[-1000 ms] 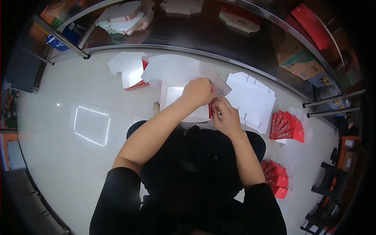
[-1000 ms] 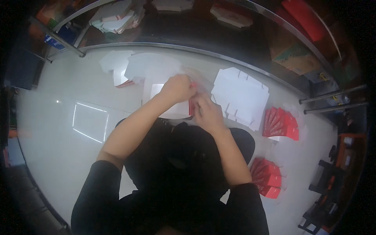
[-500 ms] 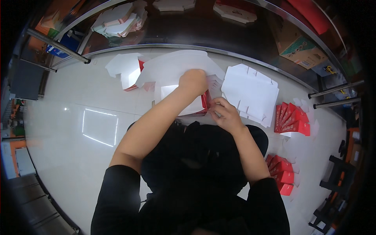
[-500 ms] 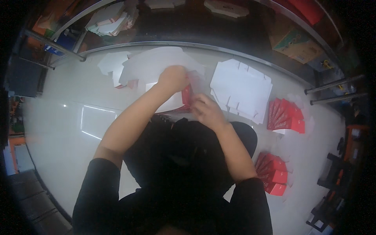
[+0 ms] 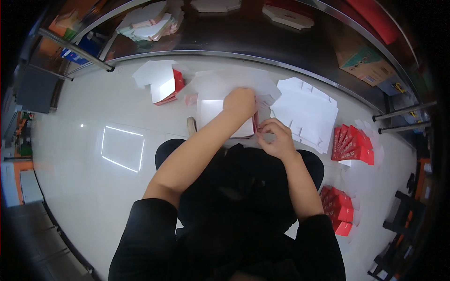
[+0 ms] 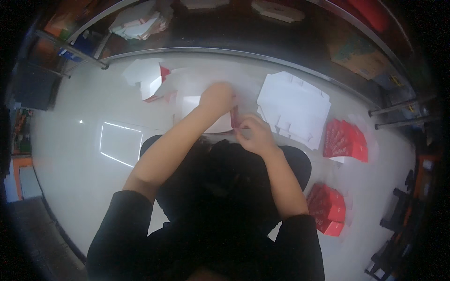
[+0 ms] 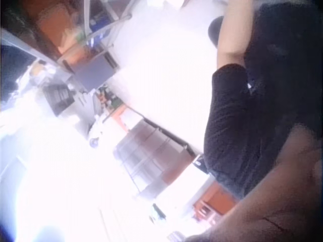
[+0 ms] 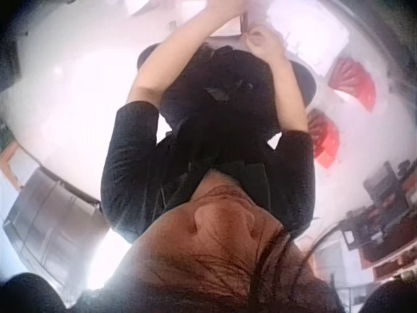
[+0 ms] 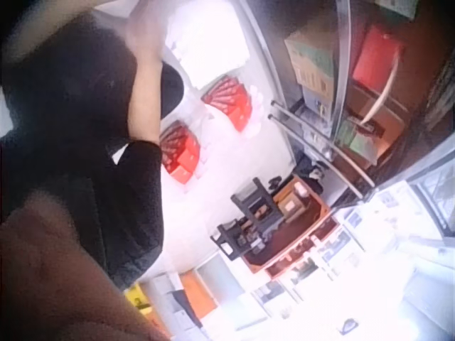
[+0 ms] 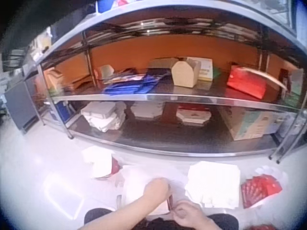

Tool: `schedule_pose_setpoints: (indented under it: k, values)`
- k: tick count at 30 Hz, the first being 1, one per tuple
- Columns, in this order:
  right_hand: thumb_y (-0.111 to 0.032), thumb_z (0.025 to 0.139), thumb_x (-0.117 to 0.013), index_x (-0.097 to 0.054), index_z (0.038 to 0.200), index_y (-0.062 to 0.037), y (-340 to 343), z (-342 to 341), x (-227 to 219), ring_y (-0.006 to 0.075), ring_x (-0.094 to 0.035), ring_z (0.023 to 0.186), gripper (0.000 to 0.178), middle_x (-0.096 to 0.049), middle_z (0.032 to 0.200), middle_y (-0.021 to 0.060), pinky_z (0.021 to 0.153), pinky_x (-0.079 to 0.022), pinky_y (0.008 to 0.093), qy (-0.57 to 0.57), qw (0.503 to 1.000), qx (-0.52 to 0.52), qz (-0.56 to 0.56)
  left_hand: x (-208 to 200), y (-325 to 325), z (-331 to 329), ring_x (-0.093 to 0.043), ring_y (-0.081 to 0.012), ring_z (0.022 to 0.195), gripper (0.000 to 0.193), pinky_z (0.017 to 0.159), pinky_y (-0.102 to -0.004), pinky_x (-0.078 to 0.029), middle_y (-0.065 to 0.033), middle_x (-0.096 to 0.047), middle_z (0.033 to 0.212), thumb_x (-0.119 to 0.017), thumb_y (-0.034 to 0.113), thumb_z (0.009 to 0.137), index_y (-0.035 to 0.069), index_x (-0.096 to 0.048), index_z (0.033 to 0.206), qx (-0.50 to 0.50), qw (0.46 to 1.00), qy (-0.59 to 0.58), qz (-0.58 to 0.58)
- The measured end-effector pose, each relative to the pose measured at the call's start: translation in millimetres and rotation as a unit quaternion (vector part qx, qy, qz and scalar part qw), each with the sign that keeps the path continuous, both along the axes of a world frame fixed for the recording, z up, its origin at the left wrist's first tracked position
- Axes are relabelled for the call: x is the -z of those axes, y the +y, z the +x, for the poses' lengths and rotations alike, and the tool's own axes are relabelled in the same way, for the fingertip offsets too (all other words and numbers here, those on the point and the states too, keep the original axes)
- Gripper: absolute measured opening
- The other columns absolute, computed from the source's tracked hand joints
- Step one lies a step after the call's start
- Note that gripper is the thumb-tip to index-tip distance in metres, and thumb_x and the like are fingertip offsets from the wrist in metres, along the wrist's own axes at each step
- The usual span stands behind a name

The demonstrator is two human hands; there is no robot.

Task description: The person sits on the floor and assembles small red and white cardboard boxes. They fold the flat pieces into shape and stack the finished boxes into a pile.

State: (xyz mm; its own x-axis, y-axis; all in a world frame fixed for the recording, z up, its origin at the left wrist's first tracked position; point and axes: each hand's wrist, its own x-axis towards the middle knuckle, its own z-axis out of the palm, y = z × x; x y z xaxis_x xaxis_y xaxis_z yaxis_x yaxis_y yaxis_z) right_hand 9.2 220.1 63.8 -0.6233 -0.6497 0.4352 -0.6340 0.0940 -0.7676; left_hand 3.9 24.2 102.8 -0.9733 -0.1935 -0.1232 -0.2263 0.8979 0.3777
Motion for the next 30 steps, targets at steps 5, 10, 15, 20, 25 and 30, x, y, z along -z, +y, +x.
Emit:
schedule_pose_setpoints:
  k: [5, 10, 15, 20, 25, 30]
  values:
    - [0.009, 0.082, -0.066, -0.063, 0.092, 0.0013, 5.5, -0.3, -15.6, 0.0225, -0.069, 0.094, 0.013, -0.068, 0.097, 0.0141, 0.085, -0.056, 0.0329, 0.027, 0.997, 0.042, -0.064, -37.7, -56.3, 197.7, -0.071, -0.0303, 0.085, 0.023, 0.079, -0.0391, -0.055, -0.0188, -0.073, 0.098, -0.063, 0.016, 0.096, -0.003, -0.071, 0.107, -0.191, 0.894, 0.386, 0.128]
    - [0.010, 0.088, -0.063, -0.062, 0.101, 0.0032, 4.7, -5.4, -2.0, 0.0215, -0.068, 0.094, 0.014, -0.065, 0.105, 0.0164, 0.086, -0.056, 0.0310, -0.029, 0.995, 0.042, -0.089, 76.3, -11.8, 524.4, -0.036, -0.0362, 0.146, 0.066, 0.120, -0.0437, -0.029, -0.0227, -0.038, 0.155, -0.052, 0.040, 0.105, 0.001, -0.032, 0.154, -0.464, 0.864, -0.009, 0.195]
    - [0.003, 0.087, -0.069, -0.066, 0.096, 0.0008, -6.2, 3.8, -3.5, 0.0225, -0.066, 0.087, 0.010, -0.068, 0.099, 0.0153, 0.078, -0.053, 0.0308, -0.057, 0.993, 0.059, -0.081, 92.2, 71.4, 600.8, -0.041, -0.0323, 0.143, 0.073, 0.116, -0.0425, -0.036, -0.0235, -0.041, 0.152, -0.039, 0.056, 0.106, 0.004, -0.029, 0.156, -0.551, 0.645, -0.114, 0.517]
    - [0.003, 0.087, -0.068, -0.066, 0.097, 0.0009, -5.9, 7.8, -4.5, 0.0223, -0.066, 0.086, 0.010, -0.068, 0.101, 0.0160, 0.077, -0.053, 0.0302, -0.046, 0.995, 0.059, -0.062, 53.8, 75.3, 565.5, -0.048, -0.0303, 0.135, 0.070, 0.112, -0.0418, -0.041, -0.0220, -0.049, 0.144, -0.041, 0.053, 0.106, 0.001, -0.033, 0.153, -0.601, 0.558, -0.065, 0.569]
    - [0.004, 0.087, -0.068, -0.066, 0.097, 0.0010, -4.1, 6.6, -3.6, 0.0218, -0.066, 0.086, 0.011, -0.067, 0.101, 0.0159, 0.076, -0.052, 0.0296, -0.055, 0.994, 0.065, -0.069, 59.6, 79.2, 568.8, -0.050, -0.0299, 0.132, 0.067, 0.112, -0.0406, -0.041, -0.0209, -0.049, 0.143, -0.044, 0.050, 0.106, 0.001, -0.037, 0.151, -0.600, 0.565, -0.036, 0.565]
    - [0.007, 0.091, -0.063, -0.062, 0.103, 0.0048, 0.9, 3.1, 3.3, 0.0199, -0.070, 0.090, 0.012, -0.064, 0.109, 0.0152, 0.081, -0.057, 0.0293, -0.031, 0.997, 0.042, -0.049, 81.8, 80.7, 584.1, -0.051, -0.0281, 0.129, 0.069, 0.110, -0.0398, -0.041, -0.0198, -0.051, 0.140, -0.046, 0.053, 0.105, 0.000, -0.040, 0.148, -0.594, 0.569, -0.031, 0.568]
